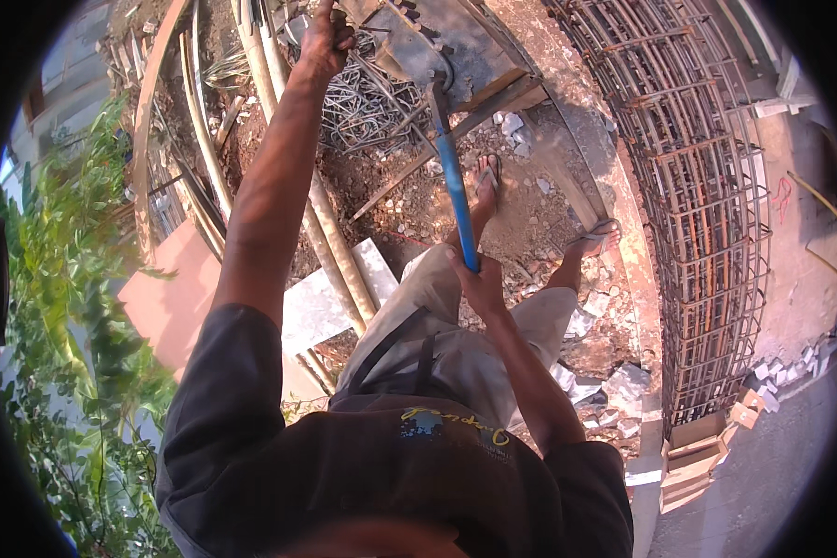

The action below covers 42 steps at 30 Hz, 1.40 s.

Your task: The person bends steel rods using a manual bending tool at a construction site. They repeatedly position each rod in the tool and apply force to bend it, then place the bent rods aside.

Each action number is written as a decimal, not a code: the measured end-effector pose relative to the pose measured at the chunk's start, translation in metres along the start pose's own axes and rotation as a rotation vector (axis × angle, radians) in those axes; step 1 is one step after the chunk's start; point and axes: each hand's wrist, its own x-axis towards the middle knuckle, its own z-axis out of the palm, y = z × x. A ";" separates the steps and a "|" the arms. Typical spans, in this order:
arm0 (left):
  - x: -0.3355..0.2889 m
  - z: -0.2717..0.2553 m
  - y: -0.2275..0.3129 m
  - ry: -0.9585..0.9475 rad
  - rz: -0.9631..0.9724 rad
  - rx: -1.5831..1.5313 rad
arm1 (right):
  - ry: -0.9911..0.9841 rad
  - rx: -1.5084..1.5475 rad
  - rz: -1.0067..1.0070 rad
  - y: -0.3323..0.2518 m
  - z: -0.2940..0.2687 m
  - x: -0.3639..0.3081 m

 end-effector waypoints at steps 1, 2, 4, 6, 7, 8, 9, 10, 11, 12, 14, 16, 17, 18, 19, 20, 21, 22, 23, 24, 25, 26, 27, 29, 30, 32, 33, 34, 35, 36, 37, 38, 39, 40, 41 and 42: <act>0.000 0.002 0.003 0.057 -0.062 -0.017 | 0.007 -0.071 -0.034 -0.007 -0.012 -0.009; -0.001 0.002 0.004 -0.007 -0.050 -0.055 | -0.003 -0.097 -0.091 -0.015 -0.022 -0.020; 0.001 0.000 0.009 -0.014 -0.020 -0.063 | 0.096 -0.284 -0.215 -0.035 -0.043 -0.033; 0.003 -0.007 0.017 -0.017 -0.088 0.036 | 0.160 -0.324 -0.122 -0.057 -0.055 -0.045; 0.001 -0.012 0.022 0.019 -0.131 0.084 | 0.175 -0.282 -0.239 -0.067 -0.054 -0.048; -0.002 -0.017 0.028 -0.010 -0.147 0.062 | 0.203 -0.256 -0.287 -0.078 -0.053 -0.048; -0.007 -0.021 0.036 -0.092 -0.109 0.079 | 0.260 -0.226 -0.298 -0.089 -0.049 -0.046; -0.016 -0.025 0.046 -0.167 -0.098 0.091 | 0.283 -0.207 -0.301 -0.099 -0.040 -0.042; -0.026 -0.027 0.059 -0.224 -0.092 0.105 | 0.318 -0.161 -0.335 -0.110 -0.029 -0.035; -0.038 -0.025 0.073 -0.334 -0.103 0.096 | 0.358 -0.106 -0.306 -0.121 -0.017 -0.028; -0.075 -0.020 0.094 -0.338 -0.049 -0.049 | 0.424 -0.009 -0.308 -0.144 0.007 -0.015; -0.121 -0.017 0.102 -0.263 0.003 -0.073 | 0.460 0.088 -0.433 -0.166 0.028 -0.001; -0.140 -0.021 0.109 -0.358 0.005 -0.054 | 0.505 0.094 -0.386 -0.175 0.036 0.004; -0.156 -0.020 0.108 -0.368 -0.013 -0.109 | 0.527 0.109 -0.399 -0.183 0.042 0.010; -0.174 -0.022 0.100 -0.368 0.058 -0.155 | 0.542 0.124 -0.433 -0.189 0.047 0.014; -0.190 -0.028 0.090 -0.349 0.045 -0.184 | 0.555 0.183 -0.387 -0.194 0.048 0.018; -0.203 -0.035 0.079 -0.419 0.102 -0.269 | 0.570 0.168 -0.399 -0.197 0.048 0.021; -0.213 -0.042 0.068 -0.353 0.061 -0.312 | 0.588 0.145 -0.400 -0.199 0.046 0.024; -0.223 -0.048 0.055 -0.392 0.082 -0.417 | 0.610 0.119 -0.370 -0.200 0.043 0.028; -0.232 -0.060 0.044 -0.402 0.065 -0.514 | 0.637 0.085 -0.376 -0.200 0.039 0.031; -0.242 -0.068 0.031 -0.343 0.042 -0.533 | 0.640 0.073 -0.404 -0.203 0.035 0.037; -0.255 -0.078 0.017 -0.291 0.017 -0.549 | 0.653 0.060 -0.420 -0.204 0.031 0.042; -0.266 -0.087 0.003 -0.222 -0.021 -0.550 | 0.654 0.053 -0.444 -0.207 0.029 0.047; -0.277 -0.096 -0.025 -0.184 -0.105 -0.495 | 0.684 -0.021 -0.512 -0.220 0.023 0.065; -0.281 -0.101 -0.040 -0.094 -0.227 -0.442 | 0.692 -0.079 -0.550 -0.228 0.022 0.072; -0.272 -0.107 -0.068 -0.159 -0.233 -0.538 | 0.696 -0.174 -0.550 -0.242 0.021 0.086; -0.265 -0.109 -0.079 -0.170 -0.283 -0.574 | 0.682 -0.196 -0.566 -0.249 0.021 0.092; -0.257 -0.113 -0.087 -0.221 -0.208 -0.621 | 0.679 -0.227 -0.535 -0.253 0.021 0.093; -0.244 -0.116 -0.092 -0.201 -0.264 -0.548 | 0.642 -0.252 -0.588 -0.257 0.021 0.096; -0.240 -0.122 -0.094 -0.223 -0.283 -0.502 | 0.674 -0.263 -0.476 -0.257 0.022 0.094; -0.229 -0.125 -0.092 -0.220 -0.322 -0.452 | 0.669 -0.325 -0.481 -0.257 0.022 0.092; -0.219 -0.126 -0.087 -0.209 -0.310 -0.454 | 0.669 -0.380 -0.497 -0.256 0.023 0.091; -0.206 -0.125 -0.080 -0.197 -0.279 -0.414 | 0.669 -0.433 -0.507 -0.255 0.024 0.089; -0.190 -0.123 -0.070 -0.170 -0.280 -0.362 | 0.694 -0.507 -0.552 -0.255 0.025 0.089; -0.174 -0.120 -0.061 -0.144 -0.274 -0.306 | 0.710 -0.532 -0.555 -0.255 0.026 0.090; -0.156 -0.116 -0.051 -0.185 -0.223 -0.110 | 0.730 -0.553 -0.564 -0.255 0.026 0.091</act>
